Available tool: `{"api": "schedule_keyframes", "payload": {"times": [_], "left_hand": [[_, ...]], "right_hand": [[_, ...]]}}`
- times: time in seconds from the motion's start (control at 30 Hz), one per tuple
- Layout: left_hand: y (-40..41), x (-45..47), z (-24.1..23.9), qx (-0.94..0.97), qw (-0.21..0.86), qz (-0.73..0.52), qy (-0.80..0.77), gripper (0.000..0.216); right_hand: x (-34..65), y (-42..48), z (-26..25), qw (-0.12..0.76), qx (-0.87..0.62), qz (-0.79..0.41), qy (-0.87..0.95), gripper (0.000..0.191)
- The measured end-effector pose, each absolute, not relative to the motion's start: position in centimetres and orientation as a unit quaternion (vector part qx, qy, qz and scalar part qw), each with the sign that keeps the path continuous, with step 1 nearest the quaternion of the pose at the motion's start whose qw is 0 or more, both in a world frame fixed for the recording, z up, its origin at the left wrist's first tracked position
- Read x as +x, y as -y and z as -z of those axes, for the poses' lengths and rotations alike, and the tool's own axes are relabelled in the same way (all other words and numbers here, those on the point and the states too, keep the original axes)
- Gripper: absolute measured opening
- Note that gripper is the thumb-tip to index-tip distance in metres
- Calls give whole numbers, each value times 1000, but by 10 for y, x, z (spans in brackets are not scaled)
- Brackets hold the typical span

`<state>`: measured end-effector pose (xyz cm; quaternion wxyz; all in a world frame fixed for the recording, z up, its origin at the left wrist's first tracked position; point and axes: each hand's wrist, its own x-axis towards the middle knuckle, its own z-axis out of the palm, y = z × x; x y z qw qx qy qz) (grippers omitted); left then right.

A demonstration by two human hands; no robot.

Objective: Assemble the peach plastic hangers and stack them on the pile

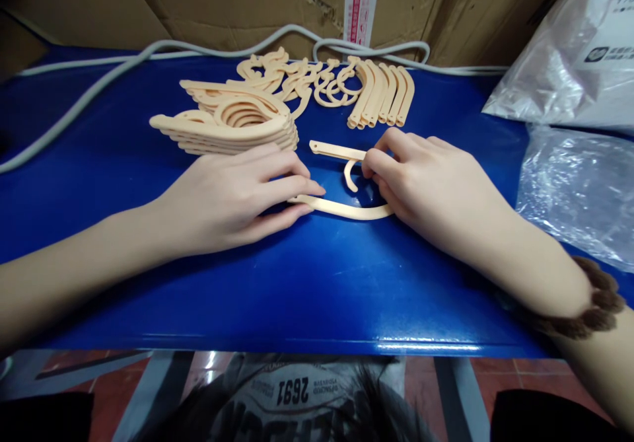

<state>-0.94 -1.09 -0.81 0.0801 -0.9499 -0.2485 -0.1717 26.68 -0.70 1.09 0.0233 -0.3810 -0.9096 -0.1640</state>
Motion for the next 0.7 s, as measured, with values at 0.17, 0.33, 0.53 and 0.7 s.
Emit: {"api": "schedule_keyframes", "payload": {"times": [0.17, 0.33, 0.53, 0.7], "left_hand": [[7, -11, 9, -943, 60, 178, 273, 26], [7, -11, 10, -939, 38, 182, 289, 28], [6, -12, 8, -932, 32, 196, 304, 29], [5, -12, 8, -928, 39, 206, 308, 29]], "right_hand": [[266, 8, -11, 1, -375, 175, 910, 29], [266, 9, -11, 0, -376, 176, 910, 27], [262, 10, -14, -10, -389, 145, 910, 35], [260, 10, -16, -10, -396, 121, 910, 38]]}}
